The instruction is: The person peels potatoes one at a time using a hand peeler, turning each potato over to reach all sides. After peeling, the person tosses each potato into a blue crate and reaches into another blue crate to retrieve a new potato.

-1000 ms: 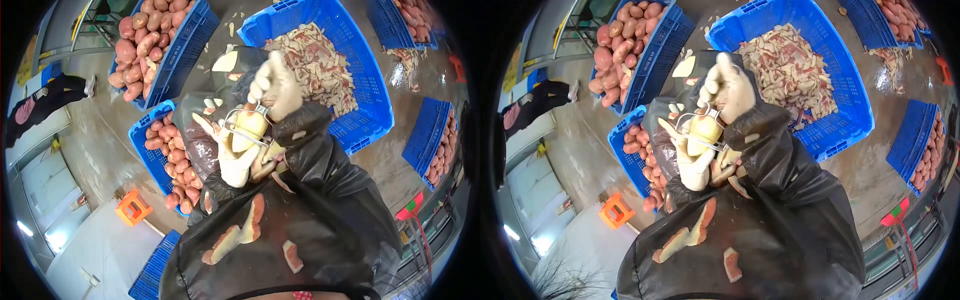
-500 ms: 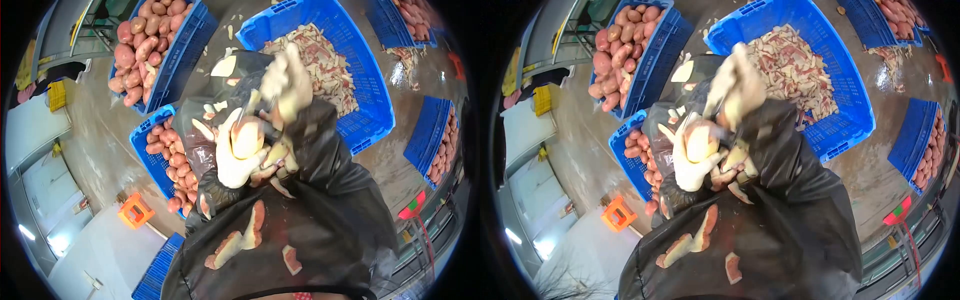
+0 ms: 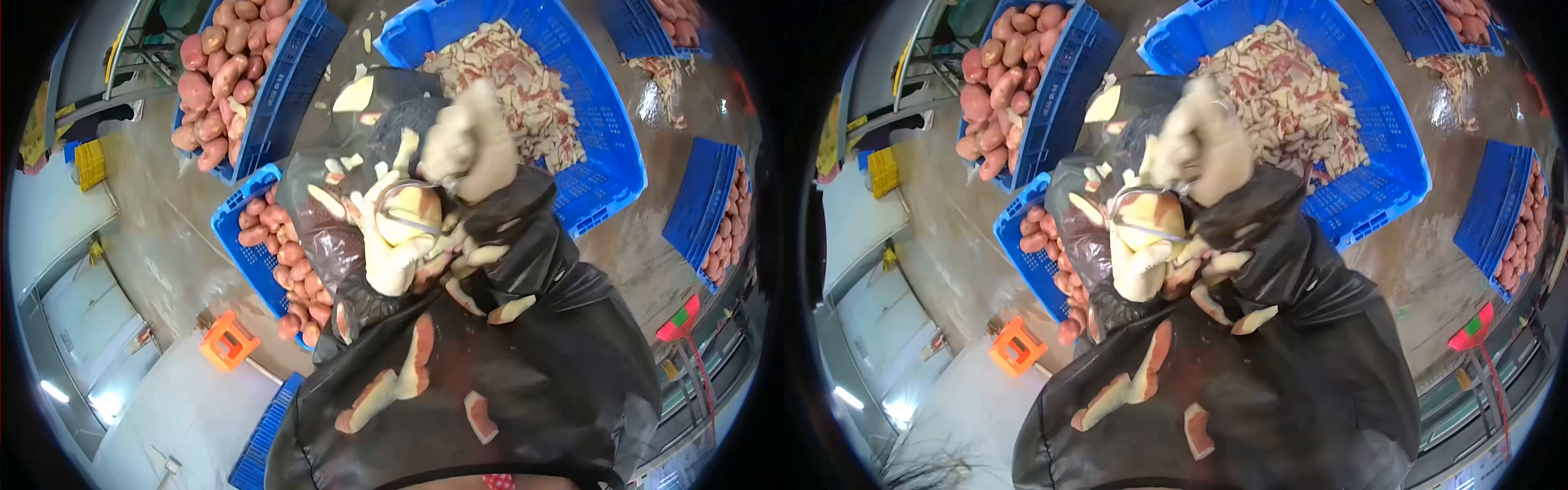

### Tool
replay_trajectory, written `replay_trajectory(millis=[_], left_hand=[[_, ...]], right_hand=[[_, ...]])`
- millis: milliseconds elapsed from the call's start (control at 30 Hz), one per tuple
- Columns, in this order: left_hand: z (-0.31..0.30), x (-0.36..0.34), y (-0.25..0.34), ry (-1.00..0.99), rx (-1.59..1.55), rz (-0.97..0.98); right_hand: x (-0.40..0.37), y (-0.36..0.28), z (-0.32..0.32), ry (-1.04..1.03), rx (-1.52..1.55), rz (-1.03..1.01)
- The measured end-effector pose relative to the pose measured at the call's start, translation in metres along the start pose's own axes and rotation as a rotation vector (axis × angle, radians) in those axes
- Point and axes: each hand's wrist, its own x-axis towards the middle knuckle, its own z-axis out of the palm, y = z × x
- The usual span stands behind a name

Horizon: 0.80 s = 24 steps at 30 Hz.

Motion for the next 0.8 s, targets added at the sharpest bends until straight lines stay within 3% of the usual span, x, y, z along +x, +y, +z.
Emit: replay_trajectory(millis=[33, 100, 133, 233, 267, 367, 433, 500, 533, 567, 633, 700, 733, 767, 800], left_hand=[[-0.004, 0.0, 0.002, -0.018, 0.002, -0.048], [0.003, 0.006, 0.005, -0.014, -0.087, 0.015], [0.0, 0.007, 0.003, -0.019, -0.089, 0.025], [-0.008, 0.003, -0.005, -0.043, -0.204, -0.01], [-0.008, -0.001, -0.002, -0.035, -0.301, -0.085], [-0.01, 0.002, 0.003, -0.067, -0.474, -0.144], [-0.018, 0.004, 0.001, -0.23, -0.626, -0.201], [-0.017, -0.003, 0.003, -0.122, -0.577, -0.163], [-0.023, -0.002, 0.004, -0.208, -0.642, -0.243], [-0.027, -0.002, 0.004, -0.294, -0.706, -0.318], [0.005, -0.002, 0.022, -0.176, -0.66, -0.192], [0.003, -0.011, 0.016, -0.001, -0.636, -0.27], [-0.007, -0.014, 0.011, -0.136, -0.697, -0.37], [0.02, -0.014, 0.017, -0.051, -0.494, -0.108], [0.018, -0.013, 0.024, -0.112, -0.173, -0.147]], right_hand=[[0.002, 0.009, 0.024, 0.206, -0.171, -0.079], [0.042, 0.005, -0.022, 0.393, 0.121, -0.075], [0.048, -0.006, -0.028, 0.393, 0.126, -0.149], [0.008, 0.006, 0.001, -0.064, 0.102, 0.023], [0.009, 0.008, 0.022, 0.243, -0.076, -0.019], [0.049, -0.006, -0.03, 0.342, 0.163, -0.163], [0.016, 0.0, -0.002, -0.1, 0.329, -0.074], [0.011, 0.01, 0.024, 0.178, 0.008, -0.004], [0.029, 0.007, 0.005, 0.274, 0.156, -0.015], [0.047, 0.005, -0.02, 0.346, 0.085, -0.152], [0.032, -0.01, -0.019, 0.036, 0.254, -0.14], [0.009, 0.006, 0.016, -0.159, 0.392, -0.057], [0.007, 0.012, 0.022, -0.084, 0.334, -0.006], [0.007, 0.014, 0.024, -0.01, 0.274, 0.04], [0.007, 0.015, 0.028, 0.041, 0.324, 0.076]])
